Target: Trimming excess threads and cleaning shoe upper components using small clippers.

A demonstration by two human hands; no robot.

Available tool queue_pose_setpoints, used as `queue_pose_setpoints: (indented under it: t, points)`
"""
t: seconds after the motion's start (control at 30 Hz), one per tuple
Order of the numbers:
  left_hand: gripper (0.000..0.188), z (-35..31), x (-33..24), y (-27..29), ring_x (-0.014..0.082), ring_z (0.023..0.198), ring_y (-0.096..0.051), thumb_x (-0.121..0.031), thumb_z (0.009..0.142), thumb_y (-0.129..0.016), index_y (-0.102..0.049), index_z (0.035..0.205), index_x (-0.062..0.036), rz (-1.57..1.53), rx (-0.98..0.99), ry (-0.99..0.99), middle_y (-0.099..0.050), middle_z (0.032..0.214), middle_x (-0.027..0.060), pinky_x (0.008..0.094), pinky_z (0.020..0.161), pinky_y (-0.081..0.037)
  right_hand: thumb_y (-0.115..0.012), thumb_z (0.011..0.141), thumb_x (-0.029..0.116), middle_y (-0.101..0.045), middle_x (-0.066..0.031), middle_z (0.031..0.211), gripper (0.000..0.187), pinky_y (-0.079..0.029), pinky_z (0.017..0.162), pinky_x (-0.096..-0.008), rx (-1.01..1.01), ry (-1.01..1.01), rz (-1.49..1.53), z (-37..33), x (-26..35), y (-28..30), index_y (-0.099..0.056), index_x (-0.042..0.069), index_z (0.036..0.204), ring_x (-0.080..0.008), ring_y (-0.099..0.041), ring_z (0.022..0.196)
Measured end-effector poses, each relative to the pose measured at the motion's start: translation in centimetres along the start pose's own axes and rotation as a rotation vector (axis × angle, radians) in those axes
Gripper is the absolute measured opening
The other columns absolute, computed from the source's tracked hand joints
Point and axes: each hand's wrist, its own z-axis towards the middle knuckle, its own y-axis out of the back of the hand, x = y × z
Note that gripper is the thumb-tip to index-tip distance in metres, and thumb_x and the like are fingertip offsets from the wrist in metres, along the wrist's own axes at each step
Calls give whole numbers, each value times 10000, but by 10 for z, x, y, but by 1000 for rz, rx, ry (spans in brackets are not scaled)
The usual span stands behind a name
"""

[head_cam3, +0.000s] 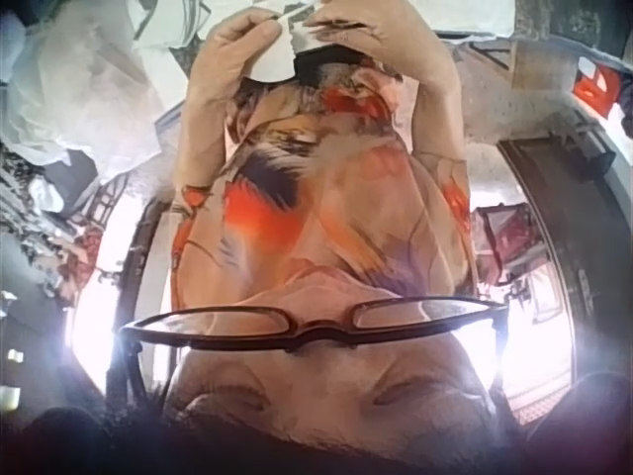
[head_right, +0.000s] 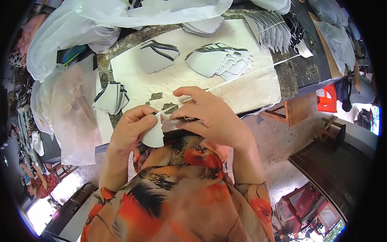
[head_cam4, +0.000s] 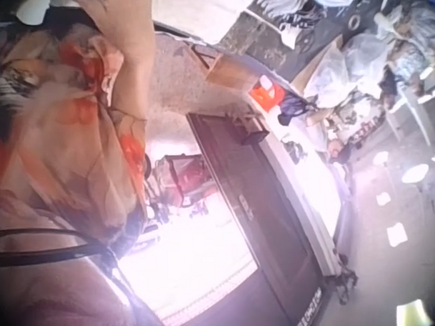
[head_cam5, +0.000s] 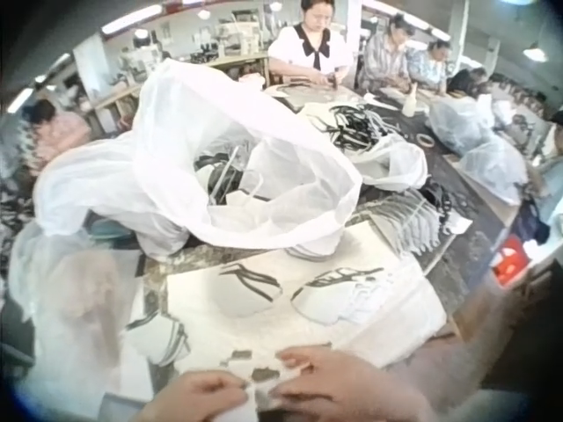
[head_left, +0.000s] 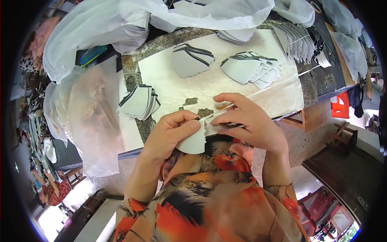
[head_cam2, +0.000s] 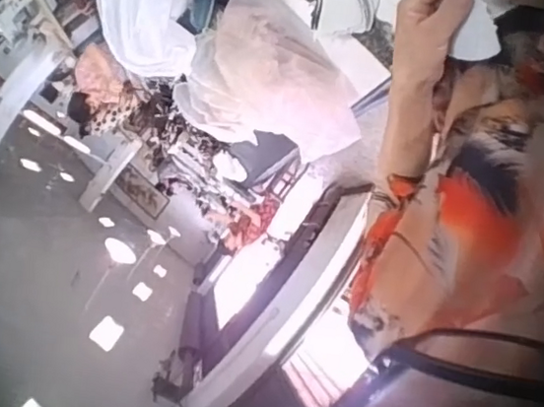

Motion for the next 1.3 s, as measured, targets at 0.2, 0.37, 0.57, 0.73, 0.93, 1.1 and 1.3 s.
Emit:
queue_pose_setpoints:
  t: [0.2, 0.37, 0.57, 0.73, 0.93, 1.1, 1.3]
  points:
    - [193, -4, 13, 6, 75, 825, -675, -146, 988, -707, -715, 1127, -12, -27, 5, -49, -736, 959, 30, 235, 731, -552, -729, 912, 220, -630, -113, 1274, 188, -557, 813, -388, -96, -70, -276, 3, 18, -12, -739, 133, 1078, -303, -688, 980]
    - [206, 1, 19, 9, 159, 855, -709, -126, 990, -694, -694, 1155, -3, -108, 41, -36, -740, 986, 84, 295, 778, -584, -650, 951, 220, -693, -77, 1130, 207, -552, 802, -378, 9, -146, -250, 3, 15, -8, -734, 84, 1082, -281, -693, 909]
    - [242, 1, 20, -1, 122, 866, -697, -106, 1003, -673, -675, 1225, -11, -177, 54, -62, -735, 1010, 64, 266, 776, -574, -527, 1052, 347, -689, -144, 972, 331, -514, 808, -429, 35, -300, -39, 9, 30, -8, -701, 67, 1076, -362, -653, 944]
    - [247, 4, 26, -9, 85, 891, -682, -95, 1013, -659, -672, 1245, -12, -175, 45, -110, -726, 1051, 40, 242, 776, -564, -430, 1107, 339, -683, -205, 989, 433, -490, 876, -413, -52, -358, 193, 4, 20, -19, -672, -13, 1037, -380, -634, 964]
    - [243, 1, 23, -19, 92, 901, -679, -93, 1009, -667, -672, 1235, -4, -193, -23, -123, -725, 1057, 44, 254, 789, -568, -466, 1101, 347, -663, -146, 922, 425, -481, 861, -366, -43, -352, 344, 4, 16, -22, -658, -18, 997, -270, -607, 896]
    - [235, 2, 25, -17, 91, 899, -678, -85, 1008, -663, -682, 1227, 0, -122, -50, -114, -728, 1046, 42, 252, 787, -566, -486, 1105, 348, -555, -15, 887, 391, -413, 766, -265, -5, -382, 481, 5, 10, -22, -631, 18, 953, -111, -484, 844]
    - [320, 5, 16, -23, 61, 845, -639, -90, 991, -691, -660, 1300, -13, -36, -80, -100, -711, 985, 13, 223, 742, -524, -552, 1064, 313, -536, 51, 828, 312, -402, 693, -219, -106, -462, 592, 5, 12, -17, -643, 34, 957, -54, -467, 766]
